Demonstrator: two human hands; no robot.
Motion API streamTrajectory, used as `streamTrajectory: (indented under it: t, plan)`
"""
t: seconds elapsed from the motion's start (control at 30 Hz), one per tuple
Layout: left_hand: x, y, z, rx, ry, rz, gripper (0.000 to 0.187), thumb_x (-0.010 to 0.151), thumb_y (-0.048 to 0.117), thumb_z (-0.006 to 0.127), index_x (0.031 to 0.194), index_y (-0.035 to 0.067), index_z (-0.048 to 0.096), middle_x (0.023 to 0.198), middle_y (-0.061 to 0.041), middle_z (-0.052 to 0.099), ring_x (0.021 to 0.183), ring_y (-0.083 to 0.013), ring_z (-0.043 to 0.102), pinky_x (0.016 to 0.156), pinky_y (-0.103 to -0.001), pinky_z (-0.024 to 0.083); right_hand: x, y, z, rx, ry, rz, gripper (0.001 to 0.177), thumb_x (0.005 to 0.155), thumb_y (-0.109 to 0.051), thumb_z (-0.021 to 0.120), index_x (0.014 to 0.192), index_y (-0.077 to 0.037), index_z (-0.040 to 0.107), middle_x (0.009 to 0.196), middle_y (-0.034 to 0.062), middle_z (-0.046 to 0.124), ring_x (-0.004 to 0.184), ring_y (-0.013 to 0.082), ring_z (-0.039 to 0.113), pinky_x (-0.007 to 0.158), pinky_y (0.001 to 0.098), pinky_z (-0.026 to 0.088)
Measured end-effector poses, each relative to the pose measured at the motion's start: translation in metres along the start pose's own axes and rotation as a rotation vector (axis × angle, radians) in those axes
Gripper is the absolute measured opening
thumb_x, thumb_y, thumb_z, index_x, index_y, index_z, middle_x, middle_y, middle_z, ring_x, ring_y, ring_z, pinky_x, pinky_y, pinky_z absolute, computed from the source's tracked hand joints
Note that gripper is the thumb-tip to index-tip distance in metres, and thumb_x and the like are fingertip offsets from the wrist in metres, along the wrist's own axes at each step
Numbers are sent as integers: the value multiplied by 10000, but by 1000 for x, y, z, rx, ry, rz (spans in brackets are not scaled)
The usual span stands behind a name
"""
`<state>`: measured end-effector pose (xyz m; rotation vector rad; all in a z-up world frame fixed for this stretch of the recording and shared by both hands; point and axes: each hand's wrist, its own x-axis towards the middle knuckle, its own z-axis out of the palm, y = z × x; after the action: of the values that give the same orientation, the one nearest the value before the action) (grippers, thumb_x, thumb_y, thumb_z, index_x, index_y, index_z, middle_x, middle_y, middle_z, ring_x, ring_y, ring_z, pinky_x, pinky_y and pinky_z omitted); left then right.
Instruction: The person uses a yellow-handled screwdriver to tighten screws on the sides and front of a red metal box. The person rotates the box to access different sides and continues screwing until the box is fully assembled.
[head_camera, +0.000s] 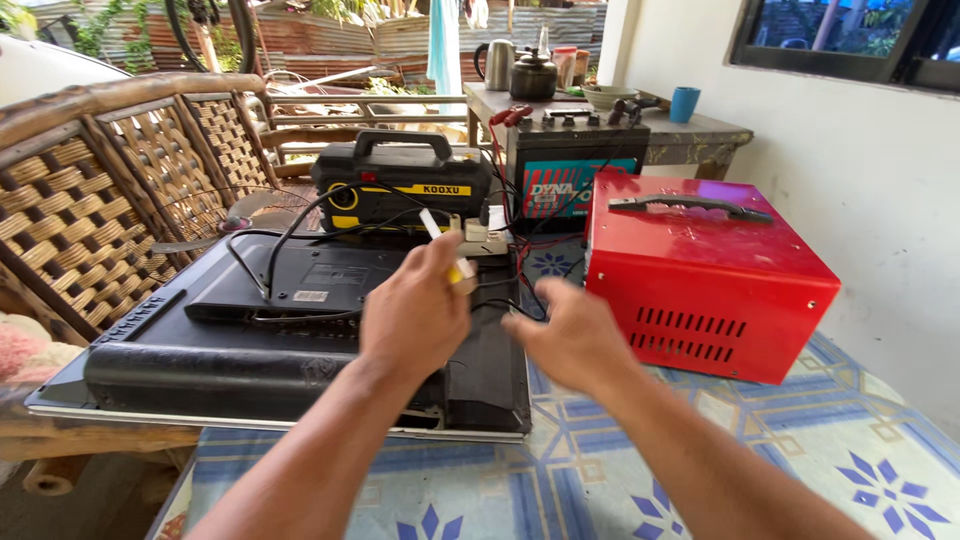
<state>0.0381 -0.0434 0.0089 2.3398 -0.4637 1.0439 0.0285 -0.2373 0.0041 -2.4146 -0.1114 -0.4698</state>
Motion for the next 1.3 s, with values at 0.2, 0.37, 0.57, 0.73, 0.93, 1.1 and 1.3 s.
streamTrajectory:
  t: [0.2, 0.37, 0.57, 0.73, 0.93, 1.1, 1.3]
  plan:
    - [39, 69, 55, -182, -23, 33, 460, 913, 189, 611, 1359, 173, 500, 1136, -147, 679, 1059, -395, 668, 839, -526, 537, 22, 17, -77, -142, 358, -344, 567, 798, -291, 816, 1244, 28, 674, 1270, 266, 669, 1224, 387, 632, 1043, 431, 496]
    - [67, 103, 85, -302, 11, 69, 416, 957, 177, 575, 1364, 130, 499, 1200, -168, 675, 1093, -411, 657, 864, -523, 529, 28, 46, -120, -520, 495, -366, 553, 783, -355, 791, 1216, -21, 712, 1280, 185, 687, 1171, 383, 626, 946, 528, 452]
    - [71, 137, 123, -352, -41, 34, 354, 1009, 224, 539, 1351, 129, 531, 1117, -139, 715, 1085, -331, 690, 936, -490, 524, 48, 101, -179, -488, 220, 274, 595, 895, -537, 708, 1342, -145, 683, 1324, 158, 694, 1275, 322, 618, 1133, 502, 413]
    - [70, 160, 143, -226, -40, -50, 331, 995, 299, 522, 1284, 144, 568, 1082, -108, 724, 1132, -304, 639, 942, -555, 401, 58, 159, -198, 97, 154, 477, 599, 929, -427, 707, 1409, -82, 613, 1369, 188, 668, 1242, 284, 599, 1093, 474, 407]
    - [77, 167, 152, -198, 81, -122, 342, 1015, 331, 495, 1290, 141, 567, 1050, -68, 734, 1131, -267, 639, 927, -542, 379, 58, 179, -179, 903, -17, 326, 506, 940, -149, 528, 1439, -63, 528, 1265, 158, 697, 1077, 237, 687, 932, 397, 554]
    - [77, 156, 149, -128, 19, -145, 340, 991, 323, 501, 1287, 180, 589, 1015, -40, 737, 1074, -221, 656, 948, -505, 366, 43, 153, -164, 1036, -18, 212, 535, 899, -60, 521, 1431, -58, 461, 1230, 154, 673, 1051, 238, 691, 918, 408, 579]
    - [87, 126, 138, -177, 42, -208, 321, 1022, 311, 500, 1303, 187, 593, 1024, -31, 762, 1091, -241, 666, 987, -488, 377, 28, 124, -144, 1006, 60, 301, 548, 871, -66, 557, 1401, -67, 419, 1203, 157, 672, 1011, 244, 705, 805, 419, 616]
